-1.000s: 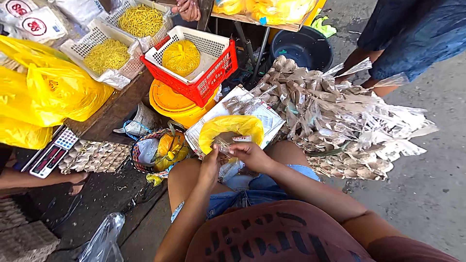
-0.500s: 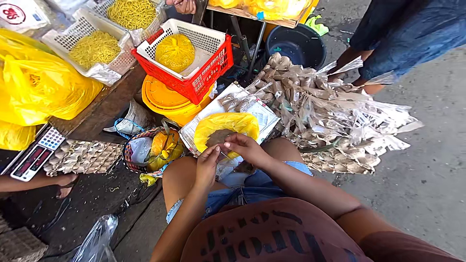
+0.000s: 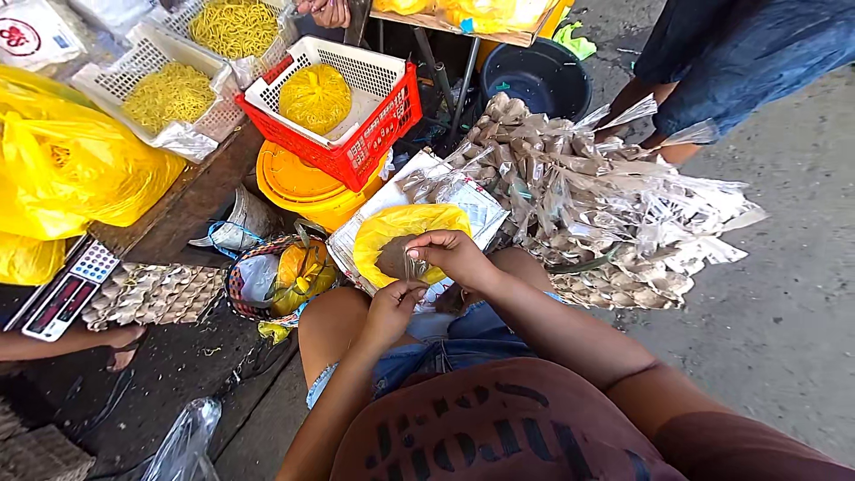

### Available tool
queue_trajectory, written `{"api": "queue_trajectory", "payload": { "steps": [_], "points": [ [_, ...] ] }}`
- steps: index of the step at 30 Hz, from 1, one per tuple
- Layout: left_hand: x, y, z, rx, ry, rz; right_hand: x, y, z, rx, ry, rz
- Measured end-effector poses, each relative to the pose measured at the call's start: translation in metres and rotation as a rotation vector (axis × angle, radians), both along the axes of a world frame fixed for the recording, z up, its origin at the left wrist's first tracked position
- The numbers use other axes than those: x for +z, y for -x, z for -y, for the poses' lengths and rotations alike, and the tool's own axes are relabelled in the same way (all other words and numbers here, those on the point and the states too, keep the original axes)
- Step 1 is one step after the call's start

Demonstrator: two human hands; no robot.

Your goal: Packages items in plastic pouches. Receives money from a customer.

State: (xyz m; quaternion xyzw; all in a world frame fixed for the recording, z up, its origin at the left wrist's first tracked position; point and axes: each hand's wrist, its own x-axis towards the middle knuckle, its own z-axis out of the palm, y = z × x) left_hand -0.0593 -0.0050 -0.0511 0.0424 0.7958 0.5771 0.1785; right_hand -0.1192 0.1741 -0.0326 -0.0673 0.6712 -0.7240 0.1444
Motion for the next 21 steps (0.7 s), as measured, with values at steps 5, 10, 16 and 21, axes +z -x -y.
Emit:
{"api": "queue_trajectory", "payload": {
  "steps": [5, 10, 16, 21],
  "points": [
    [-0.002, 0.005, 0.005, 0.092, 0.013, 0.087, 0.013, 0.0, -0.006, 0.098, -0.024, -0.028],
    [-0.005, 0.009, 0.013, 0.031, -0.145, 0.041, 0.024, -0.003, -0.008, 0.219, -0.037, -0.036],
    [0.011, 0.016, 0.004, -0.018, -0.25, -0.159, 0.029, -0.006, -0.005, 0.172, -0.047, -0.131],
    [-0.002, 0.013, 0.02, -0.354, 0.014, 0.056, 0.048, 0.024, -0.045, -0.015, -0.007, -0.301]
  ]
}}
